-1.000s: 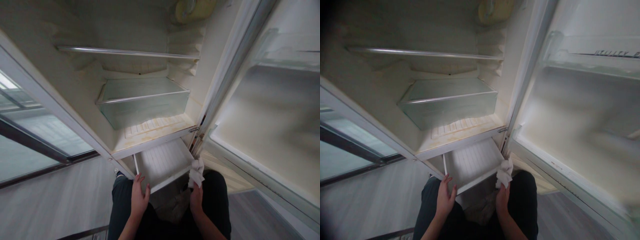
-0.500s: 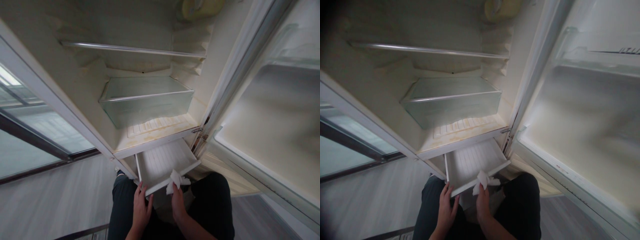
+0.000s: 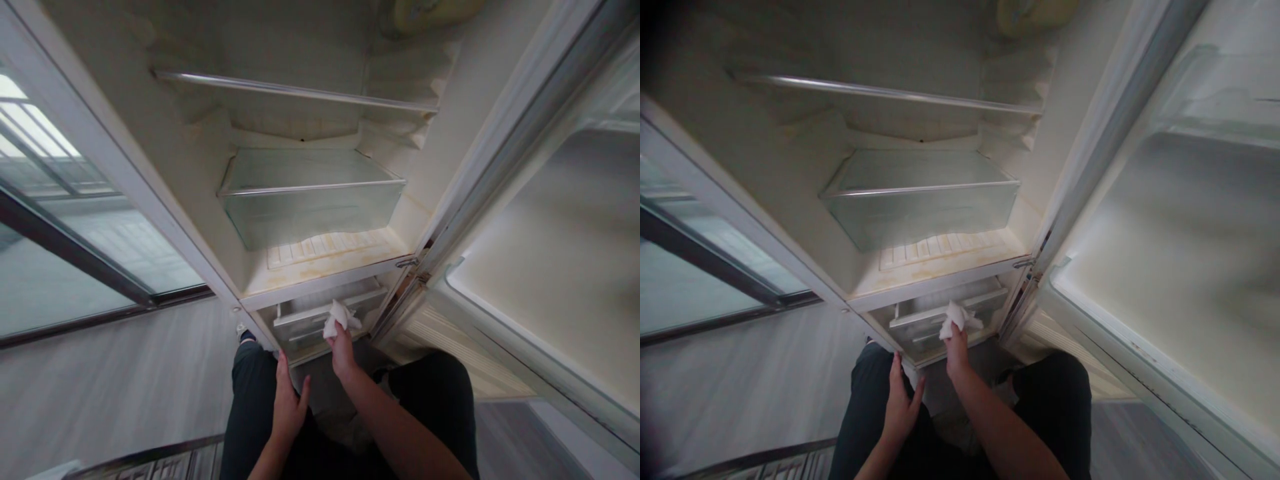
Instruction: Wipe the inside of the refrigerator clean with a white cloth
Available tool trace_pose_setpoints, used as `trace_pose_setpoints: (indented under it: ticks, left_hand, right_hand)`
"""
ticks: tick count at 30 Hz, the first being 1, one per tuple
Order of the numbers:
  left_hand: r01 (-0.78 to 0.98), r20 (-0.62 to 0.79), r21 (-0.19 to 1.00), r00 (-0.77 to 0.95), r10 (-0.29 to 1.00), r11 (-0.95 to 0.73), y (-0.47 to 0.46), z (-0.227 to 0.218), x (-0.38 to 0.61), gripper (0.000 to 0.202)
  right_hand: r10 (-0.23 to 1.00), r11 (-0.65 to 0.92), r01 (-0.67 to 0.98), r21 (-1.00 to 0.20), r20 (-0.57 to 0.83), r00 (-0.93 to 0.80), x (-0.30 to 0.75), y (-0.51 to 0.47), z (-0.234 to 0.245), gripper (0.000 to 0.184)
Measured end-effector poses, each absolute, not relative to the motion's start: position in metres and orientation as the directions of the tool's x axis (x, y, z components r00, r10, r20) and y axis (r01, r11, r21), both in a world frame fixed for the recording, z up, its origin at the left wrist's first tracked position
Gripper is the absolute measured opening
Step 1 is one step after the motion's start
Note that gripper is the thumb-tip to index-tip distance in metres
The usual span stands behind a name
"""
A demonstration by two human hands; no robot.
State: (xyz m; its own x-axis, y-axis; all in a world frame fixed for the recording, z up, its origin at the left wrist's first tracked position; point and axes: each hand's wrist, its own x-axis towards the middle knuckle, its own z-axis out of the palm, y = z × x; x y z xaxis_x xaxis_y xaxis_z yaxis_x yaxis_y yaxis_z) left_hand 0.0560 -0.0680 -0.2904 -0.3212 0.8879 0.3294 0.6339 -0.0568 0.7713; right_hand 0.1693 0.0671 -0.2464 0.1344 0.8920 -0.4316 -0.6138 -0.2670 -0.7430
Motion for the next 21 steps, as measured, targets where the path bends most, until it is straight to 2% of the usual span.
trace_pose_setpoints:
  ticks: [3, 6, 11, 14, 17, 19, 21]
  left_hand:
    - [0.671, 0.345, 0.739, -0.3, 0.889, -0.061, -0.067, -0.293, 0.053, 0.075]
    - [0.703, 0.303, 0.709, -0.232, 0.924, -0.055, -0.064, -0.291, 0.05, 0.042]
    - [0.694, -0.048, 0.705, -0.155, 0.987, 0.144, -0.066, -0.283, 0.051, 0.052]
    - [0.608, -0.083, 0.78, -0.131, 0.988, 0.147, -0.07, -0.283, 0.053, 0.039]
    - [0.543, -0.035, 0.832, -0.146, 0.989, 0.11, -0.07, -0.283, 0.052, 0.033]
    - [0.522, -0.01, 0.846, -0.189, 0.982, 0.109, -0.068, -0.282, 0.052, 0.037]
    - [0.479, 0.002, 0.872, -0.198, 0.98, 0.096, -0.066, -0.278, 0.054, 0.047]
  right_hand:
    - [0.858, -0.318, -0.689, -0.651, -0.508, 0.084, 0.159, 0.086, -0.23, 0.034]
    - [0.874, -0.338, -0.699, -0.63, -0.486, 0.015, 0.15, 0.097, -0.216, 0.035]
    - [0.89, -0.38, -0.682, -0.625, -0.448, -0.086, 0.153, 0.094, -0.21, 0.039]
    - [0.886, -0.392, -0.661, -0.64, -0.456, -0.085, 0.169, 0.08, -0.223, 0.044]
    - [0.861, -0.429, -0.569, -0.702, -0.508, -0.022, 0.186, 0.052, -0.247, 0.056]
    - [0.834, -0.487, -0.426, -0.762, -0.551, 0.03, 0.197, 0.027, -0.264, 0.06]
    - [0.849, -0.506, -0.239, -0.829, -0.527, 0.033, 0.206, 0.0, -0.274, 0.058]
